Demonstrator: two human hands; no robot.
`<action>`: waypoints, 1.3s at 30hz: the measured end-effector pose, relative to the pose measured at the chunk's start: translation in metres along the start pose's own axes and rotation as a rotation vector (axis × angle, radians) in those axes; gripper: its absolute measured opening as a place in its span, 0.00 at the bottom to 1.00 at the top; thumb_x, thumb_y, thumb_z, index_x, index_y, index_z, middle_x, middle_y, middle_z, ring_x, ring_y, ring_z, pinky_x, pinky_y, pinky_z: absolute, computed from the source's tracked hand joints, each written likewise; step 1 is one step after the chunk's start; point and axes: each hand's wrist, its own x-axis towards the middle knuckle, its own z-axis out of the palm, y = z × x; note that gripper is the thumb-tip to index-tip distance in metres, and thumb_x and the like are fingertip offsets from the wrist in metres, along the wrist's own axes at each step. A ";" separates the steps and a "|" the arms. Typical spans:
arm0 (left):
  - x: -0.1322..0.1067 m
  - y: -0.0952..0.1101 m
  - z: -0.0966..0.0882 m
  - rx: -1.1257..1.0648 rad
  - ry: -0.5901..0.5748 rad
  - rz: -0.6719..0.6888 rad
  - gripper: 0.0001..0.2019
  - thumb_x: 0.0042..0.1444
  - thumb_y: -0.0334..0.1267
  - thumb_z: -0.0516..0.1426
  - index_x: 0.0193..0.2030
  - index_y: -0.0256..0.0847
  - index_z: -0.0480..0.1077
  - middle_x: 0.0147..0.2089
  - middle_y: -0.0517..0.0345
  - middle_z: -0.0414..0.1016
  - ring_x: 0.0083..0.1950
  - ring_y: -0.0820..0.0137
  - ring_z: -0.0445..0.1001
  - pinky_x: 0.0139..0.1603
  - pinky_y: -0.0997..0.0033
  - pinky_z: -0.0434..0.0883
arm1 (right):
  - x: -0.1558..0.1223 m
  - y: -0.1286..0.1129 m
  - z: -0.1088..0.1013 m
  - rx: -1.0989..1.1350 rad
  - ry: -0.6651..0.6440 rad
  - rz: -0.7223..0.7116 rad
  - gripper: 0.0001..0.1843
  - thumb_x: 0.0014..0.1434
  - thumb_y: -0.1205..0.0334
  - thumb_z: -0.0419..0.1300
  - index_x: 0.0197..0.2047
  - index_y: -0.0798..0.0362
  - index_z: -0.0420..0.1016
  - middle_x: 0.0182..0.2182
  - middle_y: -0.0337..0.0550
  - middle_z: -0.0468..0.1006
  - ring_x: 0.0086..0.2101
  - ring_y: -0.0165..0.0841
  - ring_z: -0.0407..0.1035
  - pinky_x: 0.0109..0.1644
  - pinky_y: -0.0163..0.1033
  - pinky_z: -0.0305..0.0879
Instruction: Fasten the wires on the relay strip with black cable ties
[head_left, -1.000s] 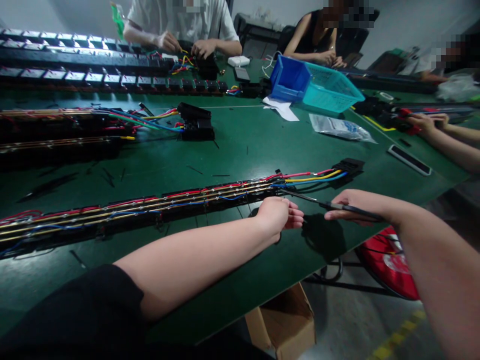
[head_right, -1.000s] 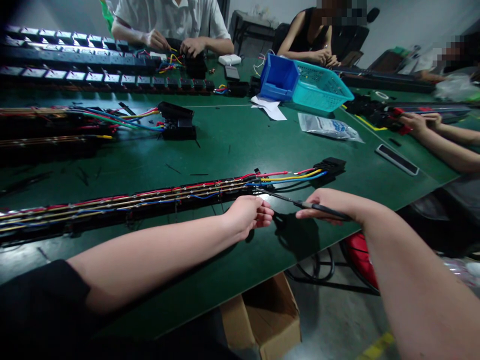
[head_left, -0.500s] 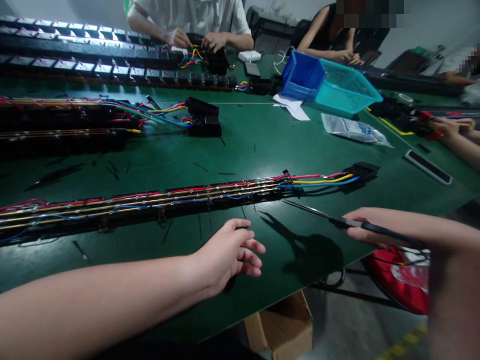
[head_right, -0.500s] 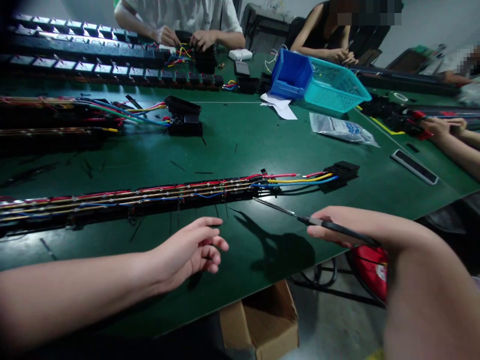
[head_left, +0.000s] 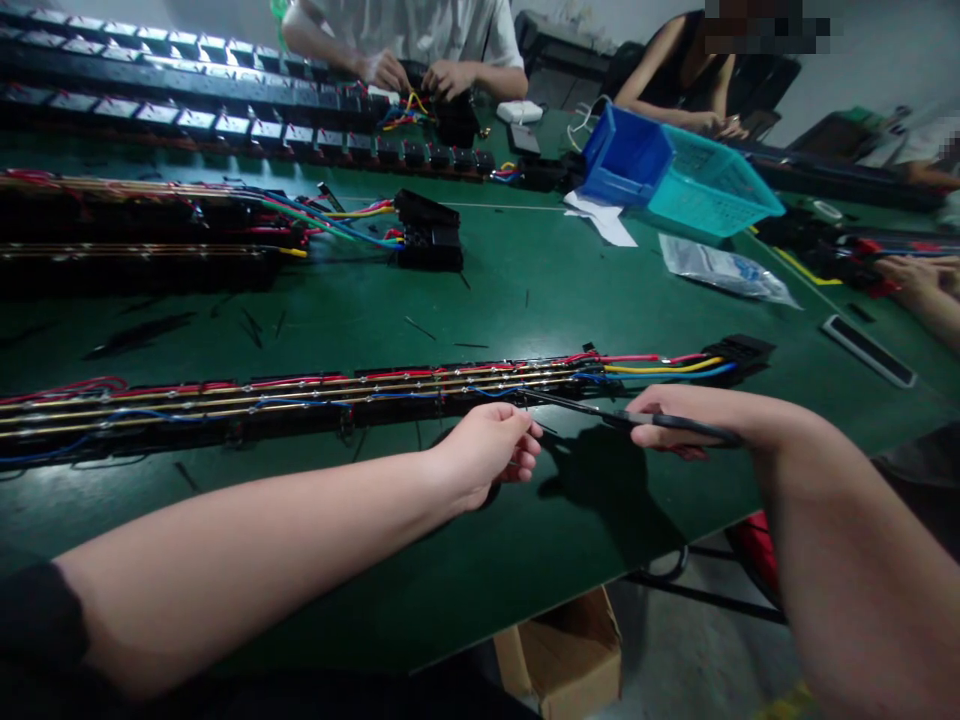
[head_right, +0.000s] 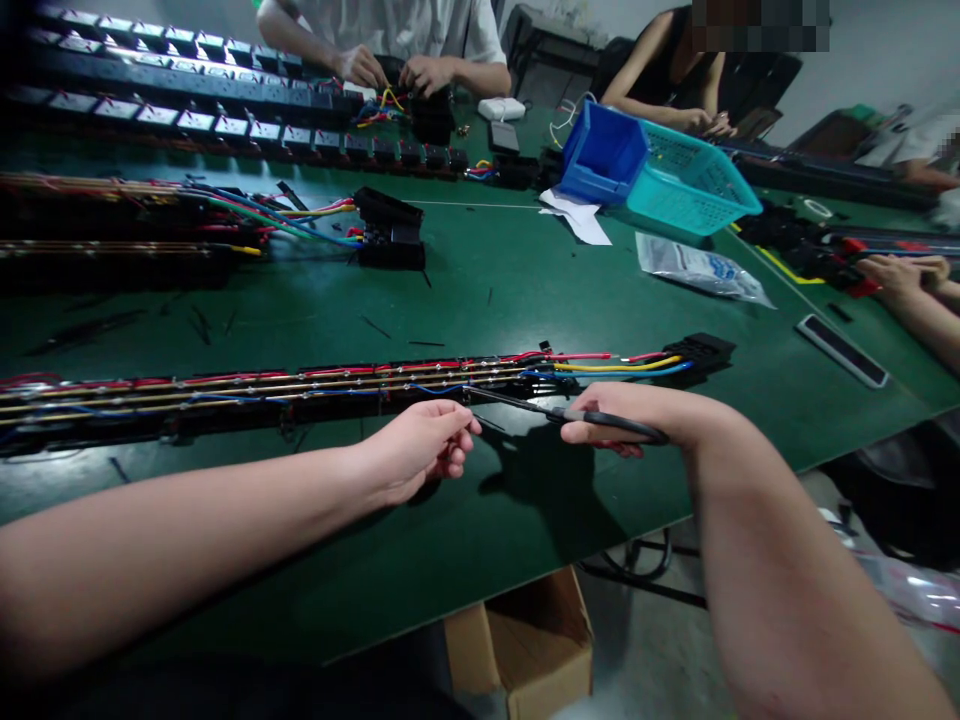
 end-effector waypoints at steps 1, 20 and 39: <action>0.000 0.000 0.000 0.009 0.003 0.005 0.18 0.65 0.45 0.57 0.57 0.38 0.68 0.56 0.49 0.71 0.52 0.64 0.74 0.53 0.56 0.76 | 0.001 0.002 -0.001 -0.002 0.008 -0.002 0.35 0.44 0.24 0.58 0.21 0.50 0.58 0.14 0.36 0.64 0.16 0.29 0.61 0.21 0.35 0.56; -0.034 -0.015 -0.019 0.431 -0.068 0.067 0.12 0.67 0.44 0.55 0.41 0.35 0.70 0.31 0.61 0.73 0.26 0.77 0.71 0.27 0.76 0.72 | 0.008 0.013 0.020 0.004 0.017 -0.056 0.37 0.47 0.21 0.55 0.24 0.51 0.60 0.16 0.35 0.64 0.18 0.27 0.61 0.23 0.34 0.56; -0.049 0.006 -0.085 1.056 0.242 0.481 0.17 0.62 0.47 0.53 0.28 0.42 0.76 0.29 0.60 0.79 0.31 0.70 0.74 0.34 0.72 0.63 | 0.015 -0.077 0.030 -0.110 -0.034 -0.069 0.30 0.51 0.30 0.54 0.22 0.51 0.60 0.16 0.37 0.64 0.19 0.29 0.61 0.24 0.36 0.56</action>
